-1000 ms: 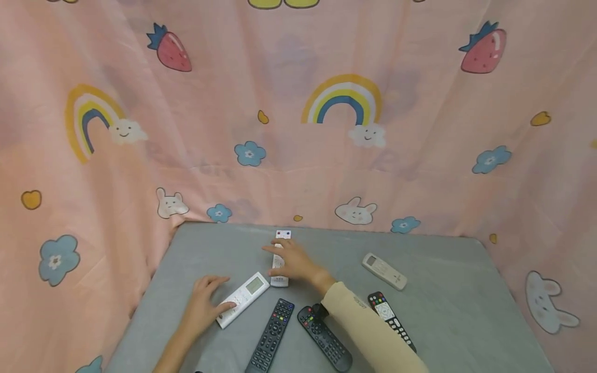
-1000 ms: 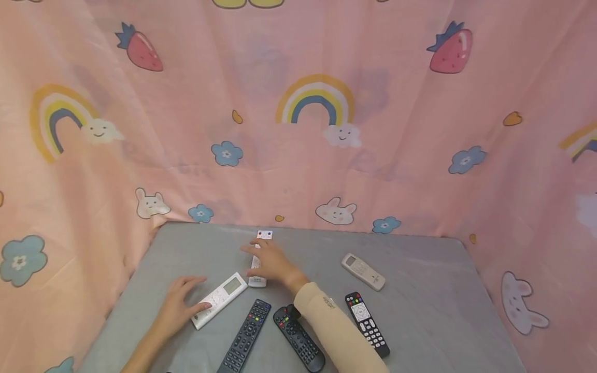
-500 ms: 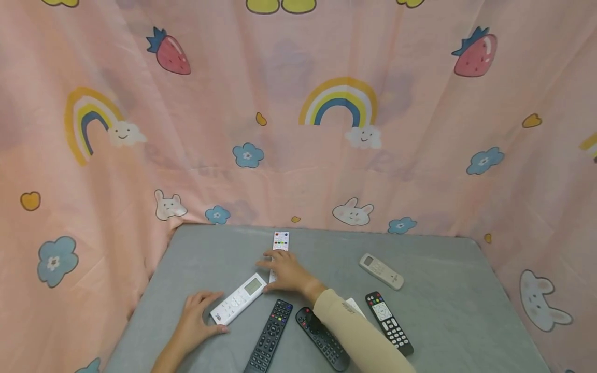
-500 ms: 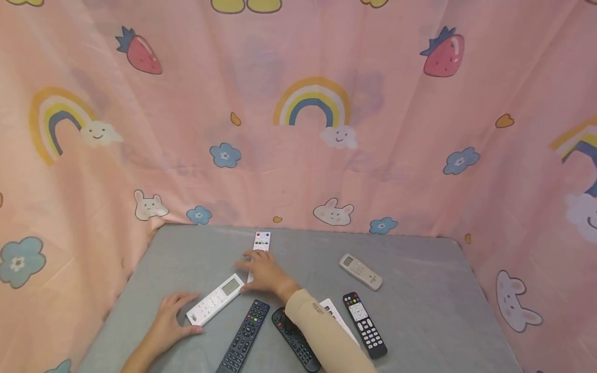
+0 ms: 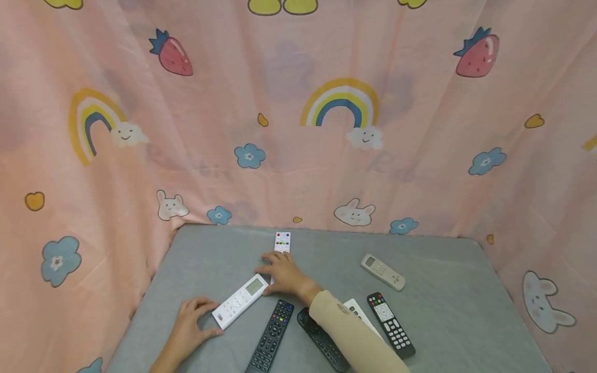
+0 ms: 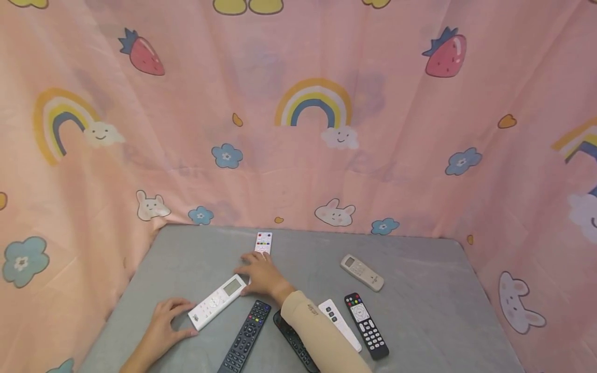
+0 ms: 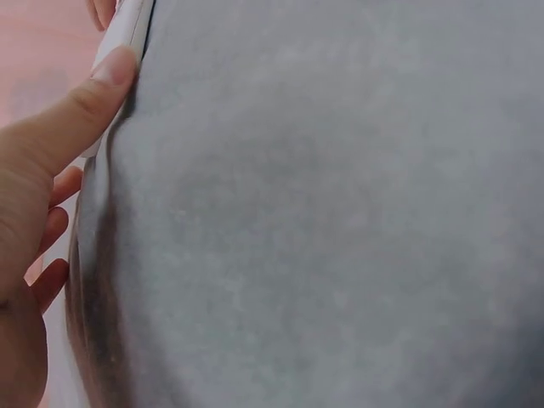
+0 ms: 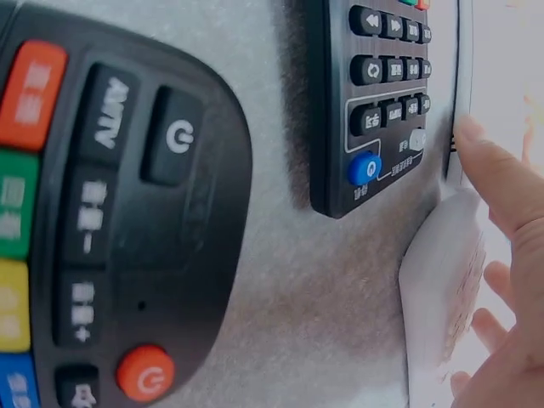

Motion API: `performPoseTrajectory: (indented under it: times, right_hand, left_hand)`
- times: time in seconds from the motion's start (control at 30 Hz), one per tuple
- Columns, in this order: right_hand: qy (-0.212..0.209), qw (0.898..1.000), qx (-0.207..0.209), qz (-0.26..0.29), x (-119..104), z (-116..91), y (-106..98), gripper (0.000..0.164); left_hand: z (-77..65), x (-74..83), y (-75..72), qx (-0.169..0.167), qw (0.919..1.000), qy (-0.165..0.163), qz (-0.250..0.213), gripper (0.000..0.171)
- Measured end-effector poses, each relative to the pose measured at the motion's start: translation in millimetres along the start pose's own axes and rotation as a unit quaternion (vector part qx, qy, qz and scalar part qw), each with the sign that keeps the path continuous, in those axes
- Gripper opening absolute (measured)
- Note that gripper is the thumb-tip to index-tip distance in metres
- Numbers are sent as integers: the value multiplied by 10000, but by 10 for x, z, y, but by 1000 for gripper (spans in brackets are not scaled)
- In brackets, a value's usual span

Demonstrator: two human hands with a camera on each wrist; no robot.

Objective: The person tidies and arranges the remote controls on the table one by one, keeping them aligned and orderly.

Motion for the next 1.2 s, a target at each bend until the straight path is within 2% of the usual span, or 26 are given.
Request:
performPoseTrajectory:
  times: [0.17, 0.5, 0.77, 0.97, 1.07, 1.2]
  right_hand:
    - [72, 9999, -47, -57, 3, 19, 45, 66]
    - [57, 10000, -1, -1, -7, 27, 75, 63]
    - [-1, 9999, 64, 142, -32, 86, -21, 61]
    - [-120, 9982, 107, 574, -36, 103, -241, 63]
    - [-94, 9964, 82, 834, 28, 83, -309, 63]
    - [60, 9921, -46, 1249, 142, 36, -364, 60]
  left_hand:
    - [6, 25, -2, -55, 9999, -162, 16, 61]
    - [-35, 36, 54, 548, 9982, 136, 190, 59]
    - [-39, 22, 25, 846, 9961, 139, -198, 62]
    - [4, 67, -23, 943, 9939, 264, -514, 65]
    - [52, 120, -11, 956, 9925, 361, -669, 65]
    - [129, 217, 24, 894, 9924, 313, -791, 65]
Point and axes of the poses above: each hand's wrist, its own z-axis towards the middle knuckle, its own y-axis out of the palm, x = y × z, the point moved 1 cm from there along z, towards the middle knuckle, and after that the axes turned 4 degrees about x, right-handed, at the moved point
